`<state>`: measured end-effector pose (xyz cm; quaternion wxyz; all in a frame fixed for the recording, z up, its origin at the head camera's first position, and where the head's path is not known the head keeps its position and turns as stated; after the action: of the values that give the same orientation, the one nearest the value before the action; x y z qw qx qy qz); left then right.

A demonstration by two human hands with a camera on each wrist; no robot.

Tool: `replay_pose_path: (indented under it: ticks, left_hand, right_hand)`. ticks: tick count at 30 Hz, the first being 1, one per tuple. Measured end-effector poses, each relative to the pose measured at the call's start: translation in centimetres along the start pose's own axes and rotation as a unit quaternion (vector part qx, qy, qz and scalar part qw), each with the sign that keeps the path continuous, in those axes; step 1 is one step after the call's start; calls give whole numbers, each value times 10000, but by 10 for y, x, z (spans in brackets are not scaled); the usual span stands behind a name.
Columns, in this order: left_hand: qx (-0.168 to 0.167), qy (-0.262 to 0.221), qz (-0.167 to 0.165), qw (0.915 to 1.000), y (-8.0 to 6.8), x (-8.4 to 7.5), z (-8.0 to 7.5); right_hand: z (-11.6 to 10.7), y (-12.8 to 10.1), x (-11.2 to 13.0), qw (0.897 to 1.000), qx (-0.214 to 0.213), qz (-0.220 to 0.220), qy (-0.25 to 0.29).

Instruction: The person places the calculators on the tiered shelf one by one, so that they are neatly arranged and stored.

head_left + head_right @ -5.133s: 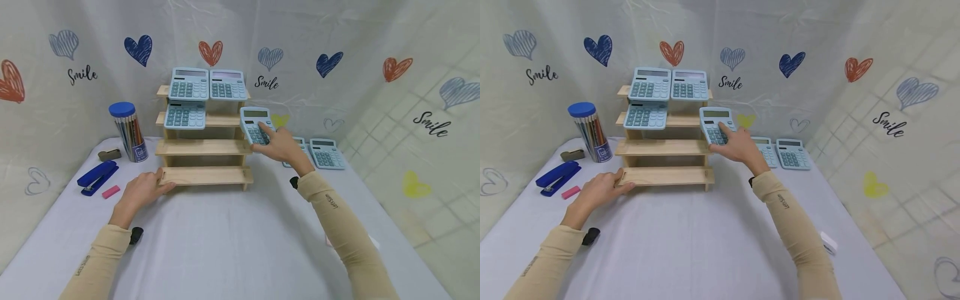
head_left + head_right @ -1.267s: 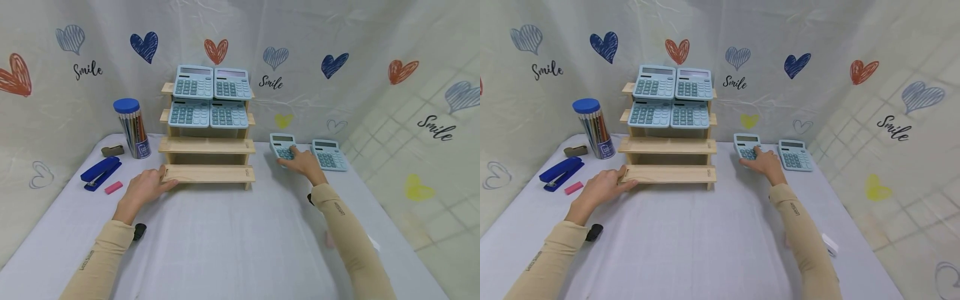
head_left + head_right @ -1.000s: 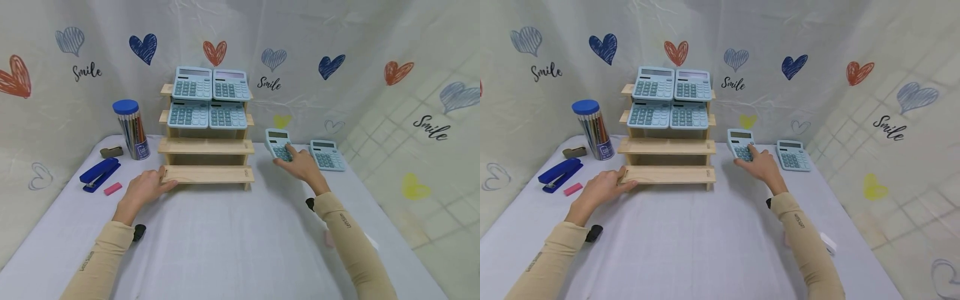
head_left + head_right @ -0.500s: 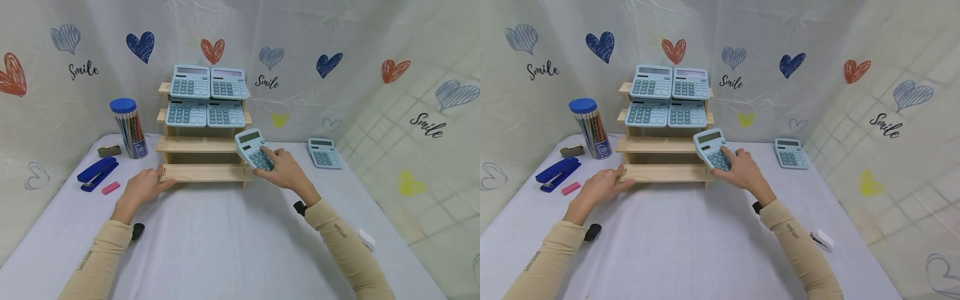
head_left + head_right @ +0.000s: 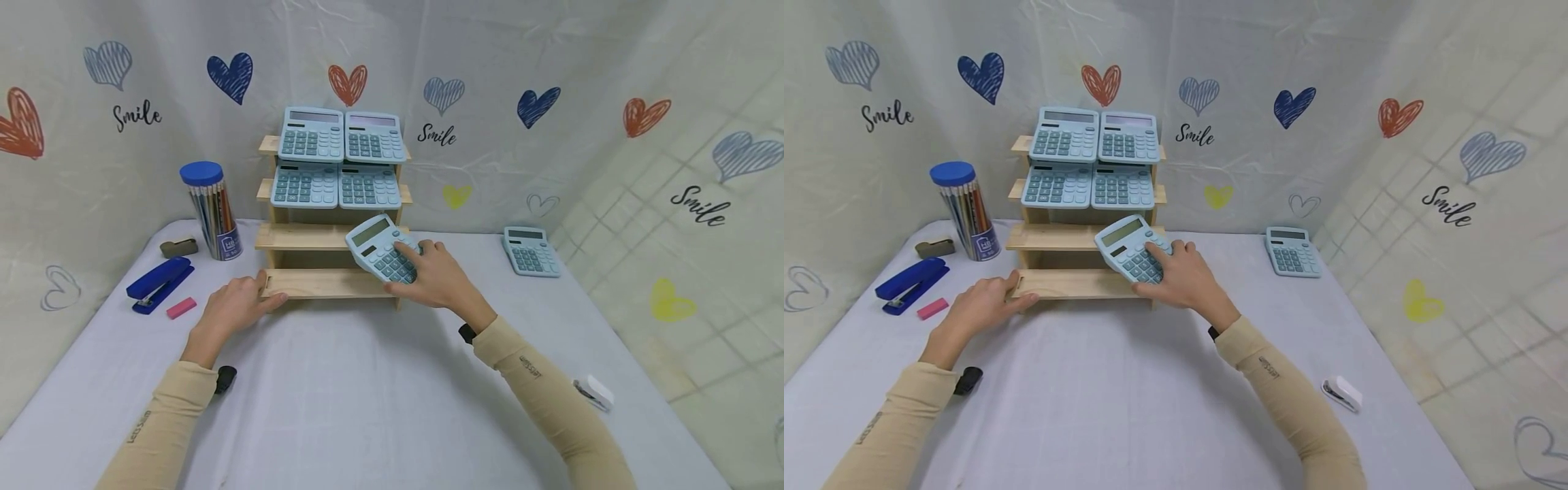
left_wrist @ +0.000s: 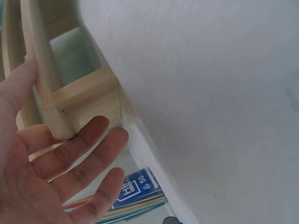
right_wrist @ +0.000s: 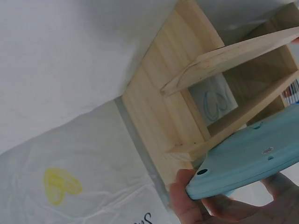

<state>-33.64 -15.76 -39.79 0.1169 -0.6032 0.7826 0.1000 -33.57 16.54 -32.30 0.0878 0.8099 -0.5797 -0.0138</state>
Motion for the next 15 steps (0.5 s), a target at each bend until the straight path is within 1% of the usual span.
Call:
replay_pose_path:
  ticks: [3,6,10,15]
  left_hand:
    - [-15,-7,2,10000,0,-1,0]
    - [-38,2,-4,10000,-1,0,0]
    - [-14,5,-17,10000,-1,1,0]
    - [-29,25,11,10000,0,1,1]
  right_hand:
    - [1,9,7,9998,-82,-103,-118]
    - [2,18,15,9998,-118,-113,-150]
    - [5,30,26,9999,-85,9,-147]
    - [10,45,42,9995,-140,165,-225]
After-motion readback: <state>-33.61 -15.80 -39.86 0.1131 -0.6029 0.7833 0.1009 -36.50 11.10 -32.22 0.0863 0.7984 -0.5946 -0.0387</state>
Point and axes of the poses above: each hand's wrist, its own y-axis towards the middle knuckle, its own z-axis out of the palm, x = y × z, the point moved 7 cm from there along y, towards the middle knuckle, and after that the axes turned 2 degrees about z, right-handed, at the moved point
